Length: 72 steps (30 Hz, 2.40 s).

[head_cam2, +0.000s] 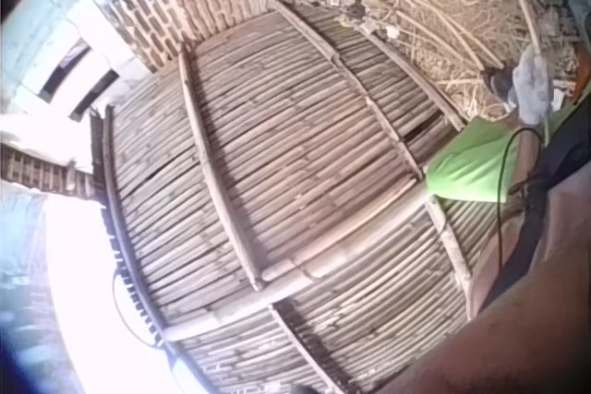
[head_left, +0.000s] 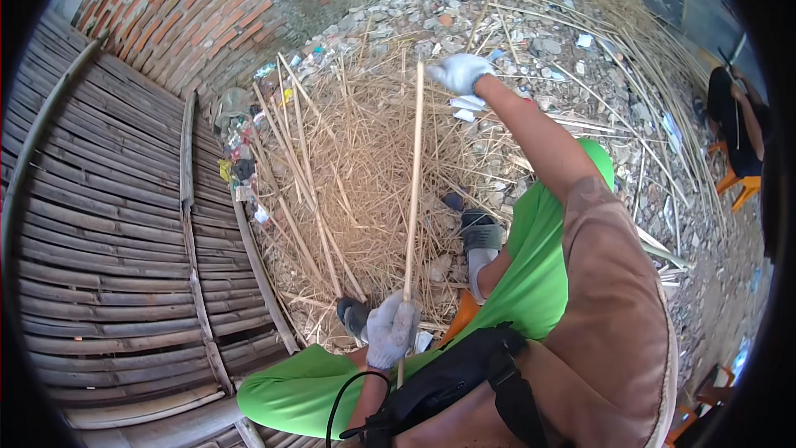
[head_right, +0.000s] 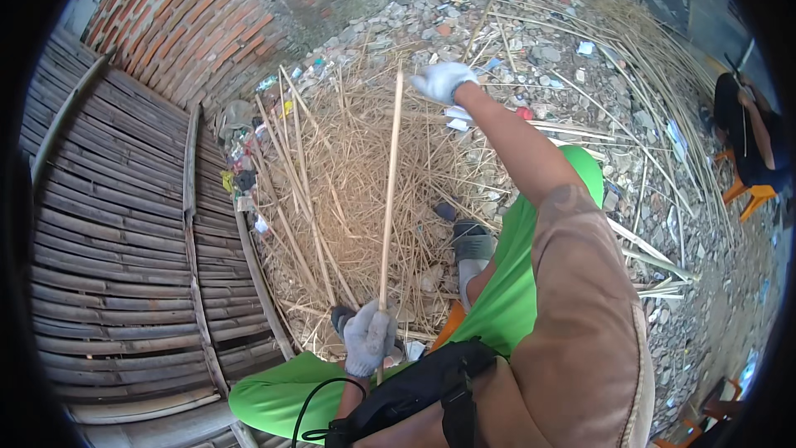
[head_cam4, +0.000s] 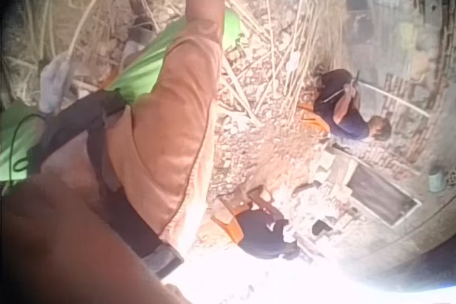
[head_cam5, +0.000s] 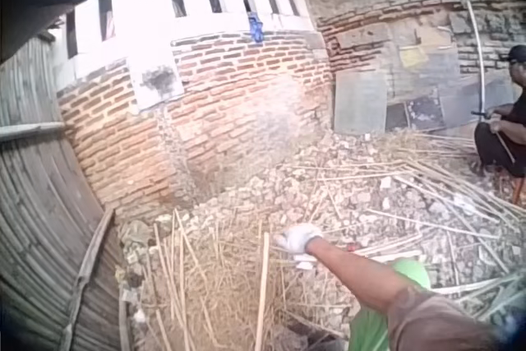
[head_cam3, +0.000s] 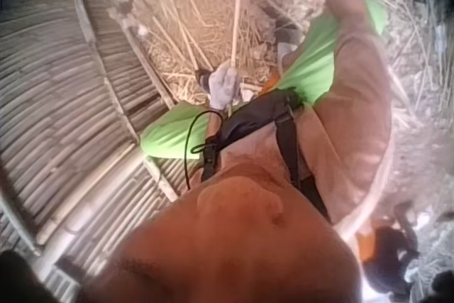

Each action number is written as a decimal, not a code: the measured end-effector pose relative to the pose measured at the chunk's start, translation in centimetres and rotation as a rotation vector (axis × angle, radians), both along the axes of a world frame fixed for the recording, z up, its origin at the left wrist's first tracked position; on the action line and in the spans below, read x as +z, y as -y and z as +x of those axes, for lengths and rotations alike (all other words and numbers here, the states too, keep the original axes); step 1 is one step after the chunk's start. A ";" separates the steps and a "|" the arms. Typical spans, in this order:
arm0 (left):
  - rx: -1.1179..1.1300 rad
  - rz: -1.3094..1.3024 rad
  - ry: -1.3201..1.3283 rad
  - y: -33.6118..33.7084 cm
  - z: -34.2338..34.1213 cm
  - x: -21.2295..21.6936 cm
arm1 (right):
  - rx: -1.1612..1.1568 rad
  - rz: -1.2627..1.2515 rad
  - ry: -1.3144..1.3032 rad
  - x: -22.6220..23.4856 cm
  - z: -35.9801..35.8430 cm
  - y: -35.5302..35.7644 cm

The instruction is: The person uses a small tool to shave and smooth a thin bamboo strip, repeatedly drawing the blade along the length of the material while sitting in a workspace area.

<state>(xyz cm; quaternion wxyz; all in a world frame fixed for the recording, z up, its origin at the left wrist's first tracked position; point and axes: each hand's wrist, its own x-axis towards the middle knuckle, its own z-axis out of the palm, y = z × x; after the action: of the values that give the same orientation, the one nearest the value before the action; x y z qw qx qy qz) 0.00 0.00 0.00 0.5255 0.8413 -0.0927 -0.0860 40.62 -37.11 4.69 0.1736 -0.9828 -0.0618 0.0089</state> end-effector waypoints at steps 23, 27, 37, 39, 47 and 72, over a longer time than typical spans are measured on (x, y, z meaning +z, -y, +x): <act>0.159 -0.695 -0.301 1.5 0.9 0.5 | 0.071 1.288 -0.495 0.0 -10.9 -10.9; 0.174 -0.692 -0.314 1.0 0.8 0.8 | 0.108 1.288 -0.518 0.5 -11.3 -11.7; 0.091 -0.719 -0.322 1.9 0.2 1.7 | 0.029 1.456 -0.311 1.0 -7.4 -7.7; 0.089 -0.684 -0.343 1.9 0.0 1.3 | 0.024 1.471 -0.306 1.0 -6.8 -6.8; 0.097 -0.677 -0.362 2.3 -0.1 1.1 | 0.033 1.545 -0.222 0.9 -6.8 -5.8; 0.259 -0.817 -0.378 3.1 0.5 0.1 | 0.010 1.250 -0.317 1.0 -8.8 -9.0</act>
<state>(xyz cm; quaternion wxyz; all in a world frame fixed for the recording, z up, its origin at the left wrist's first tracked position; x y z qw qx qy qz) 0.54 -3.10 0.15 0.8277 0.5399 0.0844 -0.1278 31.80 -28.08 5.69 0.7205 -0.6826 -0.0336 0.1174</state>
